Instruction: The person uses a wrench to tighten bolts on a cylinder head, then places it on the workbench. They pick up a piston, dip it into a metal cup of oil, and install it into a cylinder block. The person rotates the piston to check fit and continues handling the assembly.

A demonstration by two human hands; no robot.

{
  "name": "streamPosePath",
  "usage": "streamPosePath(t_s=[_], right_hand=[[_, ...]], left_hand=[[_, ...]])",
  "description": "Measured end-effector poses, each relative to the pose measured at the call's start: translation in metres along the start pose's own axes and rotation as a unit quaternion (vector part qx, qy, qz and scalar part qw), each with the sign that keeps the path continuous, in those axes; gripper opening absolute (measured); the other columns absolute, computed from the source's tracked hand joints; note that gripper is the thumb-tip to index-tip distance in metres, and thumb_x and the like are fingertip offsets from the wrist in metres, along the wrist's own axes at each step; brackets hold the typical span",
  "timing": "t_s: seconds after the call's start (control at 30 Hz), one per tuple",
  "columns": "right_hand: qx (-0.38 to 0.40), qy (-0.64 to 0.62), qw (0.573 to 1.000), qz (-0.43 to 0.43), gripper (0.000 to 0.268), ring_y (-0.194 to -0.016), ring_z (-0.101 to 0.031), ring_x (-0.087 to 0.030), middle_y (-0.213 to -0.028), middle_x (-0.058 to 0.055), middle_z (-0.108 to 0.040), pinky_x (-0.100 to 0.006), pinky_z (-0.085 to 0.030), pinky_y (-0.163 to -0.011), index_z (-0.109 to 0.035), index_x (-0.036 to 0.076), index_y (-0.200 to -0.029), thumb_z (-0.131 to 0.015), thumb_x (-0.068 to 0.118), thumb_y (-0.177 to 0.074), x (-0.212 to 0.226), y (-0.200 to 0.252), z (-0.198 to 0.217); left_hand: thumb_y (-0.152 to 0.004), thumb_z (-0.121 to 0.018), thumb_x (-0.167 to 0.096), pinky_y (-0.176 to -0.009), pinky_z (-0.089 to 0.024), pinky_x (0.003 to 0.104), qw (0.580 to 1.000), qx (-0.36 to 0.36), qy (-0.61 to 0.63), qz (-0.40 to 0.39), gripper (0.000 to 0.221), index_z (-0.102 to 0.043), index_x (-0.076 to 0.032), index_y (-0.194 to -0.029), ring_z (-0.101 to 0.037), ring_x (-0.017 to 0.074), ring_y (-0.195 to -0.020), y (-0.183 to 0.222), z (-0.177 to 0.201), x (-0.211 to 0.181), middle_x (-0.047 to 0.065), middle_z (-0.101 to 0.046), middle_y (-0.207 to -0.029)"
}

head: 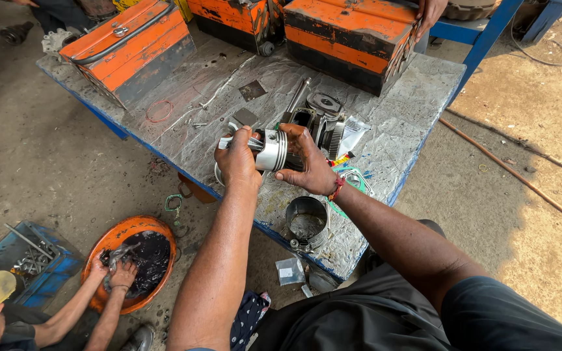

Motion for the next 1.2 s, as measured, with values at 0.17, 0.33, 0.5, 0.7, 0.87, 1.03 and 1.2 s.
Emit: streamPosePath(t_s=[0.17,0.33,0.5,0.7,0.87,1.03,1.2], right_hand=[[-0.003,-0.047,0.997,-0.061,0.095,-0.147,-0.046,-0.028,-0.153,-0.013,-0.044,-0.049,-0.044,-0.121,-0.029,0.008,-0.16,-0.085,0.037,-0.088,-0.012,0.003,-0.001],[0.005,-0.068,0.997,-0.042,0.098,-0.149,-0.041,-0.028,-0.159,-0.013,-0.036,-0.051,-0.042,-0.121,-0.025,0.008,-0.16,-0.085,0.036,-0.088,-0.014,0.001,-0.004],[0.012,-0.102,0.994,-0.043,0.113,-0.145,-0.046,-0.027,-0.157,-0.011,-0.04,-0.048,-0.041,-0.121,-0.019,0.011,-0.167,-0.086,0.044,-0.083,-0.011,0.009,0.002],[-0.012,-0.179,0.978,-0.103,0.122,-0.131,-0.053,-0.026,-0.152,-0.011,-0.046,-0.043,-0.045,-0.111,-0.021,0.01,-0.165,-0.09,0.053,-0.074,-0.008,0.017,-0.011],[-0.037,-0.132,0.989,-0.06,0.126,-0.136,-0.05,-0.025,-0.158,-0.01,-0.037,-0.044,-0.048,-0.11,-0.017,0.01,-0.165,-0.089,0.057,-0.072,0.013,0.027,-0.026],[-0.09,-0.072,0.993,-0.016,0.125,-0.144,-0.049,-0.027,-0.158,-0.011,-0.036,-0.046,-0.049,-0.116,-0.019,0.01,-0.166,-0.088,0.058,-0.074,0.031,0.035,-0.023],[-0.101,-0.048,0.994,-0.022,0.117,-0.146,-0.048,-0.029,-0.159,-0.013,-0.038,-0.048,-0.048,-0.118,-0.021,0.009,-0.166,-0.087,0.053,-0.08,0.039,0.034,-0.019]], left_hand=[[-0.084,-0.072,-0.008,-0.064,-0.063,0.039,1.0,-0.009,0.013,0.01,0.023,-0.06,0.001,-0.1,-0.071,0.0205,-0.076,-0.004,0.007,0.008,0.012,-0.068,-0.09],[-0.085,-0.073,-0.007,-0.07,-0.063,0.039,0.998,0.037,0.055,-0.006,0.023,-0.061,0.001,-0.103,-0.07,0.0206,-0.082,-0.009,0.007,0.008,0.011,-0.067,-0.092],[-0.088,-0.079,-0.021,-0.072,-0.052,0.034,0.98,0.174,0.094,-0.004,0.031,-0.068,-0.007,-0.113,-0.065,0.0161,-0.087,0.001,0.012,-0.001,0.005,-0.068,-0.097],[-0.078,-0.092,-0.042,-0.076,-0.053,0.033,0.916,0.338,0.215,-0.028,0.048,-0.068,-0.01,-0.104,-0.06,0.0175,-0.083,0.009,0.01,-0.018,0.002,-0.064,-0.087],[-0.072,-0.091,-0.058,-0.069,-0.05,0.034,0.892,0.39,0.217,-0.063,0.059,-0.067,-0.007,-0.09,-0.057,0.0195,-0.079,0.011,0.003,-0.021,0.005,-0.062,-0.074],[-0.074,-0.091,-0.057,-0.083,-0.052,0.034,0.885,0.416,0.198,-0.07,0.06,-0.067,-0.006,-0.093,-0.057,0.0202,-0.076,0.015,-0.006,-0.026,0.007,-0.063,-0.076],[-0.074,-0.092,-0.055,-0.069,-0.05,0.034,0.89,0.417,0.163,-0.085,0.06,-0.067,-0.004,-0.092,-0.058,0.0198,-0.075,0.021,-0.01,-0.026,0.009,-0.064,-0.075]])
Point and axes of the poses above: each hand's wrist, its own y-axis away from the middle knuckle, its own z-axis out of the back of the hand, x = y × z, the point moved 5 cm from there along -y, towards the middle knuckle
